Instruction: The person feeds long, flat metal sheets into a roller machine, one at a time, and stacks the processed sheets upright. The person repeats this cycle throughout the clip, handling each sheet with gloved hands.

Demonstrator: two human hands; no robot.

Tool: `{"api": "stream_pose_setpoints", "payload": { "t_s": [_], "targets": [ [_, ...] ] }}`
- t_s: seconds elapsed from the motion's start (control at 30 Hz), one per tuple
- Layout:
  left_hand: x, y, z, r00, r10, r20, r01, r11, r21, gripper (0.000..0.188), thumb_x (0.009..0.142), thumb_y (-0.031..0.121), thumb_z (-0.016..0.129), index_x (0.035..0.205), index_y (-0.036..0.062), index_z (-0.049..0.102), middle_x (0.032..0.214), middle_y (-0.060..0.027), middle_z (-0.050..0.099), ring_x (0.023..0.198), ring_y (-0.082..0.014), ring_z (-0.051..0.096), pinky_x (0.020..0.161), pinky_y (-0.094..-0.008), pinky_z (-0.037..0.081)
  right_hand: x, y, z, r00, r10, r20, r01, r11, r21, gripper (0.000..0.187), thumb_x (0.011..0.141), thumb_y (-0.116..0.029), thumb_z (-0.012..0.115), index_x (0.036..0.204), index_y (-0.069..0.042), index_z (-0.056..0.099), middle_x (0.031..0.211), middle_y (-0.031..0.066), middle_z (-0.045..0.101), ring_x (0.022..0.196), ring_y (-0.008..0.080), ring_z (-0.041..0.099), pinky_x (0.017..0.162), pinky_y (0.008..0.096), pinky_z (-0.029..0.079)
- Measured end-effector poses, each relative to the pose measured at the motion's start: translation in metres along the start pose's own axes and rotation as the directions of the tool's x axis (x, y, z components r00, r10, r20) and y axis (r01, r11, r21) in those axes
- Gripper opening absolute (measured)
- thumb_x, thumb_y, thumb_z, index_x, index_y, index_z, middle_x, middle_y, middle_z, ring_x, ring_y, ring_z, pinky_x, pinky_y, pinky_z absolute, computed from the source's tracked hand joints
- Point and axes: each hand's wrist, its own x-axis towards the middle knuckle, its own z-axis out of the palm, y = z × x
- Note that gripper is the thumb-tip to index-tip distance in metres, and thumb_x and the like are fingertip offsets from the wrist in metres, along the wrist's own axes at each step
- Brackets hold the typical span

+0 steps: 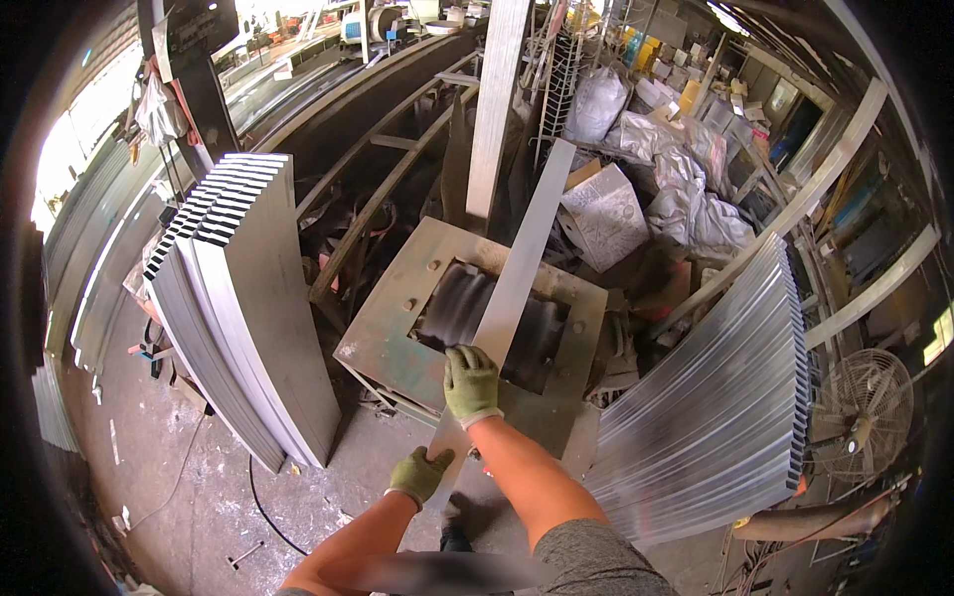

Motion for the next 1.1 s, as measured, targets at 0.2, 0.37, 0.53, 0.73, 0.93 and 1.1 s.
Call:
{"api": "stream_pose_setpoints", "payload": {
  "t_s": [0.2,0.37,0.53,0.73,0.93,1.1],
  "targets": [
    [0.048,0.057,-0.019,0.986,0.163,-0.023,-0.164,0.986,-0.027,0.085,0.099,0.078,0.058,0.134,0.0008,0.069,0.125,-0.0315,0.075,0.122,-0.0501,0.07,0.104,-0.0539,0.054,0.06,0.038,0.008,0.998,-0.067,0.002,0.066,0.989,-0.136,0.015,0.097,-0.023,0.07,0.109,-0.014,0.072,0.108,0.007,0.073,0.109,0.0361,0.068,0.093,0.0532,0.053],
    [0.044,0.069,-0.023,0.993,0.116,0.026,-0.113,0.989,-0.092,0.083,0.102,0.074,0.058,0.138,0.0003,0.067,0.126,-0.0309,0.076,0.122,-0.0503,0.07,0.104,-0.054,0.054,0.064,0.051,0.004,0.988,-0.042,0.147,0.069,0.981,-0.181,0.014,0.099,-0.022,0.068,0.109,-0.014,0.072,0.113,0.0078,0.073,0.111,0.0362,0.067,0.096,0.0519,0.053],
    [0.008,0.026,-0.01,0.997,0.08,0.013,-0.079,0.992,-0.099,0.079,0.102,0.073,0.058,0.134,0.0015,0.07,0.123,-0.03,0.077,0.12,-0.0497,0.071,0.102,-0.0536,0.054,0.024,0.017,-0.006,0.978,-0.071,0.196,0.099,0.986,-0.137,0.014,0.093,-0.015,0.072,0.107,-0.013,0.072,0.114,0.0072,0.073,0.116,0.0363,0.065,0.099,0.0505,0.053],
    [-0.037,-0.044,0.006,0.996,0.088,0.014,-0.085,0.989,-0.12,0.078,0.102,0.075,0.056,0.123,0.0014,0.073,0.124,-0.0318,0.075,0.121,-0.0501,0.07,0.103,-0.0551,0.053,-0.032,-0.034,-0.018,0.975,-0.083,0.207,0.096,0.994,-0.051,0.015,0.087,-0.01,0.071,0.102,-0.01,0.07,0.113,0.0111,0.071,0.117,0.0384,0.063,0.101,0.0512,0.05],
    [-0.092,-0.114,0.025,0.999,0.01,0.036,-0.008,0.999,-0.049,0.08,0.101,0.078,0.056,0.124,0.0028,0.073,0.122,-0.0318,0.076,0.121,-0.0512,0.069,0.102,-0.0557,0.054,-0.11,-0.09,-0.03,0.957,-0.031,0.29,0.05,0.997,-0.056,0.023,0.081,-0.009,0.073,0.103,-0.011,0.07,0.115,0.0098,0.071,0.119,0.0377,0.063,0.103,0.0506,0.049],
    [-0.069,-0.088,0.019,0.999,0.044,0.006,-0.044,0.998,-0.037,0.082,0.101,0.079,0.055,0.127,0.0037,0.071,0.122,-0.0319,0.076,0.121,-0.0518,0.069,0.102,-0.0567,0.054,-0.081,-0.068,-0.024,0.976,-0.056,0.212,0.066,0.997,-0.042,0.019,0.081,-0.011,0.073,0.099,-0.01,0.068,0.115,0.0105,0.07,0.118,0.0375,0.063,0.1,0.052,0.051]
  ]
}}
